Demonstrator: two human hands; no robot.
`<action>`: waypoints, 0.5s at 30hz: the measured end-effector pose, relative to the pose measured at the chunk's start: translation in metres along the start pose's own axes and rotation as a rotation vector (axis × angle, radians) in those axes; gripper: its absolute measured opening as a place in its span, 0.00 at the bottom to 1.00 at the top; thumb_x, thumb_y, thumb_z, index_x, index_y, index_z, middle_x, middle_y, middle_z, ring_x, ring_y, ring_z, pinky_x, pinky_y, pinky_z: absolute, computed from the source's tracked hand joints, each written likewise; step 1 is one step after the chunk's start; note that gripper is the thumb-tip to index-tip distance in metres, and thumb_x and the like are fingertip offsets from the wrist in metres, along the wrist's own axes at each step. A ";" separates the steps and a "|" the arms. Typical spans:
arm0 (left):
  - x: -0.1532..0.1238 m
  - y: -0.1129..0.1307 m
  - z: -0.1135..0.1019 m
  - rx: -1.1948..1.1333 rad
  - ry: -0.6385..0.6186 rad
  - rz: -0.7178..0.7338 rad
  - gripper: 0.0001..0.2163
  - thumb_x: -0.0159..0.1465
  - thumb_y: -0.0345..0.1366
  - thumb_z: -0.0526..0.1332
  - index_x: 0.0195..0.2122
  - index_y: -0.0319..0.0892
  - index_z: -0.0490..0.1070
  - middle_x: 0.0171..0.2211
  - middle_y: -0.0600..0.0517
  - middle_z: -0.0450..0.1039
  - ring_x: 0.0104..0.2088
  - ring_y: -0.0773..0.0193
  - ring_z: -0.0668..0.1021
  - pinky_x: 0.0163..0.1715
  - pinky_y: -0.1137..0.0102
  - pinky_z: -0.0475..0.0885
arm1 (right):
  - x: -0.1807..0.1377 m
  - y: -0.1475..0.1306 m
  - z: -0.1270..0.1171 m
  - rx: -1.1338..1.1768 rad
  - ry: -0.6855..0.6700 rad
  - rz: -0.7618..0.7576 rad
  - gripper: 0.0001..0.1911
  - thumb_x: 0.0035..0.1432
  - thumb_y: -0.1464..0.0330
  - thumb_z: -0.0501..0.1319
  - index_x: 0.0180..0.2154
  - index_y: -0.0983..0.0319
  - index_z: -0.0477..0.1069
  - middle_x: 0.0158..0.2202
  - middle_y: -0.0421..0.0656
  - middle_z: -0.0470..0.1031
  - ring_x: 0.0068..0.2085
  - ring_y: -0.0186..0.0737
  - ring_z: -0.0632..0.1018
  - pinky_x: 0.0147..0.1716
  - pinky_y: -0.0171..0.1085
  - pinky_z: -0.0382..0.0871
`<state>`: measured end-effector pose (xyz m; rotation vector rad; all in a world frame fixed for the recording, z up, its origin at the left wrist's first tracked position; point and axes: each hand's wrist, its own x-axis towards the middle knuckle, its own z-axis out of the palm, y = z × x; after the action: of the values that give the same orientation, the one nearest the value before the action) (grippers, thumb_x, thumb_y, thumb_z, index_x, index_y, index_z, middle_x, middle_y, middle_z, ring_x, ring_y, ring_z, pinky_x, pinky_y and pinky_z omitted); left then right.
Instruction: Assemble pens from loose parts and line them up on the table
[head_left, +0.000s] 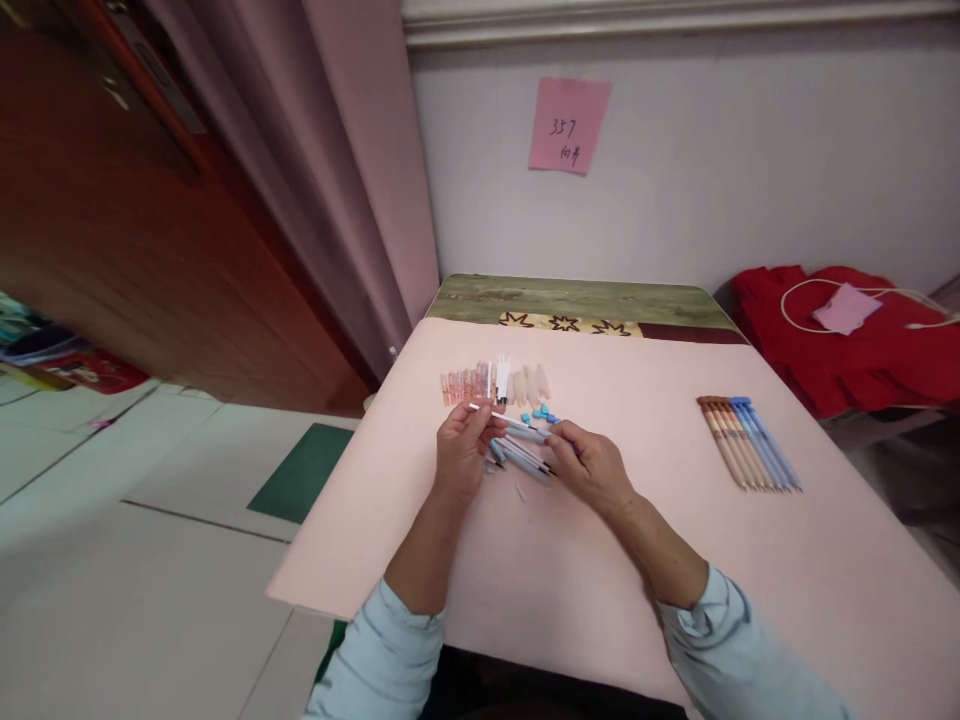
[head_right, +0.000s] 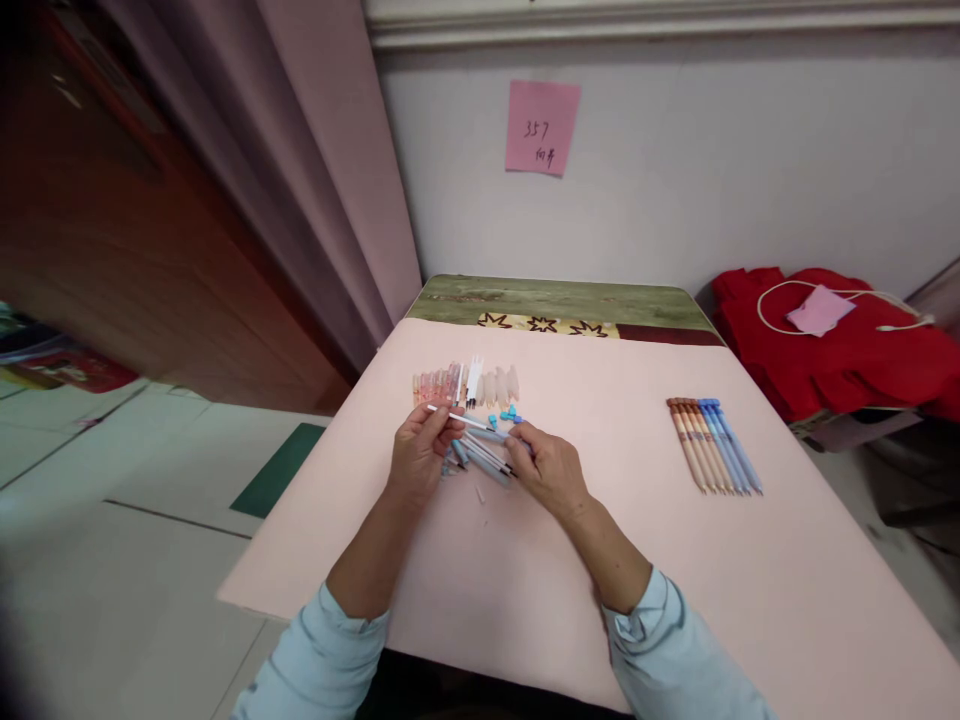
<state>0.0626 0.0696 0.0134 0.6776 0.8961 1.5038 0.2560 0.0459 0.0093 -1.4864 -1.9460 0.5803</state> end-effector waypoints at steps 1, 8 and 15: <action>-0.001 0.000 0.001 0.002 -0.007 -0.005 0.13 0.54 0.38 0.70 0.37 0.37 0.74 0.33 0.48 0.79 0.27 0.70 0.79 0.29 0.76 0.75 | 0.000 0.000 0.000 0.008 0.000 -0.007 0.14 0.65 0.61 0.49 0.37 0.57 0.72 0.25 0.37 0.72 0.25 0.35 0.70 0.28 0.32 0.57; -0.001 -0.001 0.001 0.028 -0.003 -0.016 0.13 0.53 0.39 0.71 0.37 0.38 0.75 0.34 0.46 0.80 0.27 0.68 0.79 0.28 0.73 0.74 | -0.002 0.001 0.002 0.073 0.020 -0.062 0.09 0.62 0.66 0.50 0.39 0.58 0.68 0.23 0.34 0.70 0.24 0.35 0.69 0.28 0.33 0.59; -0.007 -0.001 0.003 0.208 -0.102 -0.002 0.10 0.53 0.38 0.70 0.34 0.39 0.77 0.30 0.48 0.80 0.26 0.68 0.76 0.28 0.72 0.71 | 0.000 -0.001 0.006 0.131 0.087 -0.209 0.06 0.60 0.66 0.58 0.38 0.58 0.74 0.36 0.41 0.77 0.34 0.37 0.76 0.35 0.34 0.67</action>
<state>0.0665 0.0636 0.0150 0.8967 0.9818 1.3729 0.2515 0.0462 0.0054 -1.1914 -1.9269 0.5295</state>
